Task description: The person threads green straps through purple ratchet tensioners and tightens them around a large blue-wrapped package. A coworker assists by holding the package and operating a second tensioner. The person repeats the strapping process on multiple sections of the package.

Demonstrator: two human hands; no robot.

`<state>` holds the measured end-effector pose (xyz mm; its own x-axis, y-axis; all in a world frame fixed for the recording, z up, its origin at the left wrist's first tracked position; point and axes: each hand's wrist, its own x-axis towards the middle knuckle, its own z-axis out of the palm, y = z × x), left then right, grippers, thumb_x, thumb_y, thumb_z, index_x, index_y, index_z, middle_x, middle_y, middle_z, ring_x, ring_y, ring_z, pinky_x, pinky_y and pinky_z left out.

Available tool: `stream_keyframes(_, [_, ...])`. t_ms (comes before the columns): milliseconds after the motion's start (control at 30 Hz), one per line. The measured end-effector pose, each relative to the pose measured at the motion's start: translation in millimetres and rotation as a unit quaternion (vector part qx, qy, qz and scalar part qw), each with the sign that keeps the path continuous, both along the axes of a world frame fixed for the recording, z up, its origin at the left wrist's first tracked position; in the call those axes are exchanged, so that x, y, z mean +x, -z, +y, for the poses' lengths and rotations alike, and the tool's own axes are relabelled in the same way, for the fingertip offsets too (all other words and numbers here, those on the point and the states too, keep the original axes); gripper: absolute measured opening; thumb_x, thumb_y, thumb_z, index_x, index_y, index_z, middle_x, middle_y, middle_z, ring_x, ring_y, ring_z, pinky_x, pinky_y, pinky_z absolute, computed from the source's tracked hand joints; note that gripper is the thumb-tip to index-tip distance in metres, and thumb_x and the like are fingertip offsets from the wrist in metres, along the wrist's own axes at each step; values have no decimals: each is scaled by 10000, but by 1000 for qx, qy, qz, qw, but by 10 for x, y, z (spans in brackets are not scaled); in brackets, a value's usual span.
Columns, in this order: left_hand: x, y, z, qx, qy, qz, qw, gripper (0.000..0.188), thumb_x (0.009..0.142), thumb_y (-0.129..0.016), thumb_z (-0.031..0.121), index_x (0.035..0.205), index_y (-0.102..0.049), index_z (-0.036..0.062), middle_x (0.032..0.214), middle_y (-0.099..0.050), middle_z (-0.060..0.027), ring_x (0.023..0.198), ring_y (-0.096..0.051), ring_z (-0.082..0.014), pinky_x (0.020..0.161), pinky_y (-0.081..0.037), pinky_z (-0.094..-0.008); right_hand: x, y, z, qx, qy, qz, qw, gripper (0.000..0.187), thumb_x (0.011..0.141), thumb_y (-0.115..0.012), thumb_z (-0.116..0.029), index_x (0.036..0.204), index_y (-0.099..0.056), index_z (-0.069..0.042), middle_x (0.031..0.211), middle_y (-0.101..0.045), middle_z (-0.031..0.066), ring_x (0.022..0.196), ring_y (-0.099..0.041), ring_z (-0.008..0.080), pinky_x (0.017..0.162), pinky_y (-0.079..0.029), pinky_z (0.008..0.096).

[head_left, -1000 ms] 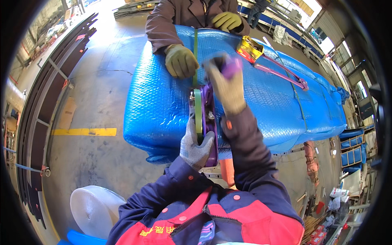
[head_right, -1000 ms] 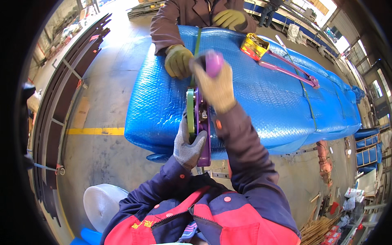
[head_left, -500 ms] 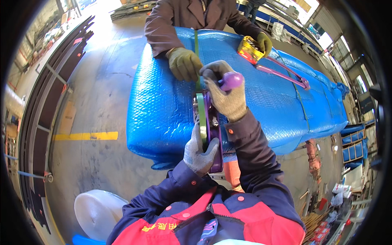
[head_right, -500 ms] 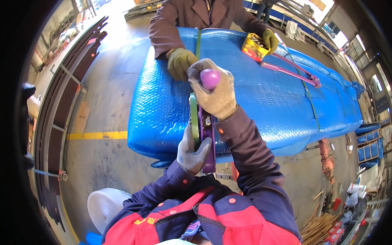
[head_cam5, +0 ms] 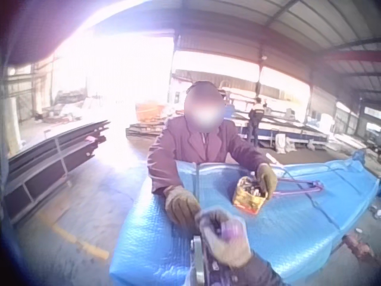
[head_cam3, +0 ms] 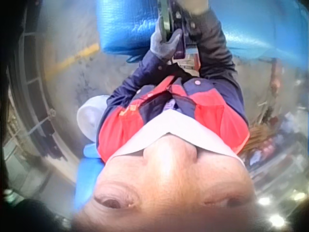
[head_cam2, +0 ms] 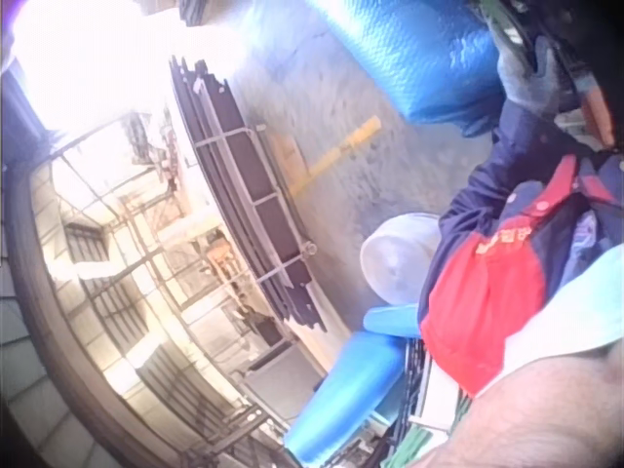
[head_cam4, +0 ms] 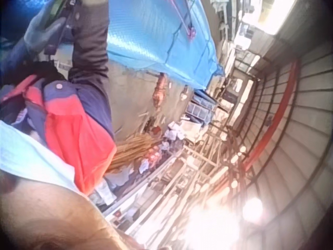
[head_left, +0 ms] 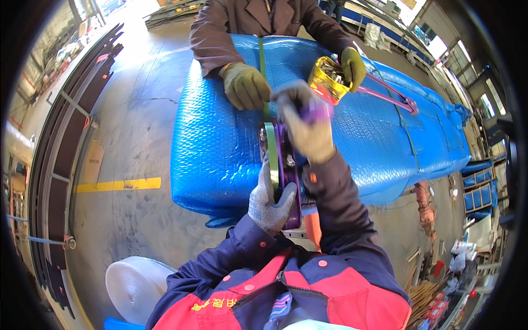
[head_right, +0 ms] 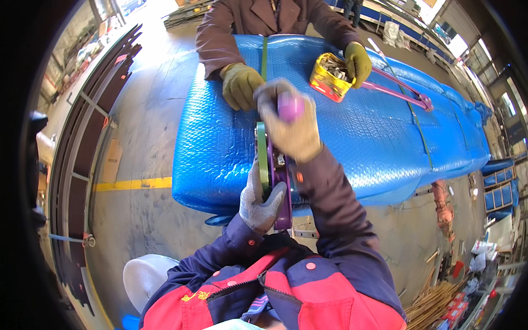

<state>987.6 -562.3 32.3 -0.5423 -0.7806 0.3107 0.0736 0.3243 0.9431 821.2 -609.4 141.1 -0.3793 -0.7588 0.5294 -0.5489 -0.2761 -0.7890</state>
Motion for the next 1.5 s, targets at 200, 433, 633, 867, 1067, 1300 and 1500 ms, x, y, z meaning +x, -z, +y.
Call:
stream_keyframes(200, [4,39,-32,-21,1,13,1000,839,922,-735,71,1618,-283,-55,1295,-680,-279,1129,-735,-306,935,-565,-376,191,78,271,-39,3,49,998,186,854,-754,-52,1028,-691,-63,892,-747,115,823,-752,285,767,-579,388])
stream_keyframes(433, [-5,73,-31,95,86,81,988,823,949,-793,153,1610,-315,48,1409,-589,-140,1295,-605,-217,1096,-502,-368,461,538,889,-159,-25,180,970,315,728,-852,-47,1016,-731,-88,925,-743,61,870,-741,294,892,-583,436])
stream_keyframes(633, [12,-60,22,68,13,-14,998,764,940,-728,46,1587,-335,-55,1337,-660,-260,1213,-685,-281,1014,-536,-382,225,-68,401,-85,-54,-91,991,211,885,-681,12,1095,-692,-8,919,-702,40,811,-637,80,759,-522,258])
stream_keyframes(867, [-42,87,-45,-49,-18,-6,999,806,944,-720,106,1596,-280,-69,1258,-681,-296,1111,-720,-404,925,-569,-424,398,222,688,-71,-50,-78,993,214,947,-717,-47,1144,-645,-9,936,-675,31,794,-597,61,767,-506,241])
stream_keyframes(1067, [-75,97,-99,-6,27,10,1000,785,952,-721,186,1589,-312,-24,1143,-723,-294,1046,-734,-441,837,-592,-459,450,347,827,-122,-29,89,988,296,816,-755,25,1099,-707,-45,837,-692,49,738,-693,155,729,-565,312])
stream_keyframes(1300, [-50,89,-70,-69,-20,-15,997,726,945,-737,137,1539,-378,-75,1178,-703,-334,1077,-708,-488,862,-586,-467,217,-159,361,-64,-40,-61,995,167,901,-661,-8,1065,-697,-17,817,-672,38,706,-616,101,662,-512,288])
stream_keyframes(1500, [-68,220,-114,-86,-10,8,996,765,944,-756,189,1557,-364,-50,1258,-686,-311,1119,-709,-453,879,-581,-448,398,231,651,-85,-32,-67,994,275,868,-716,38,1128,-675,-40,834,-648,-14,737,-605,55,688,-512,238])
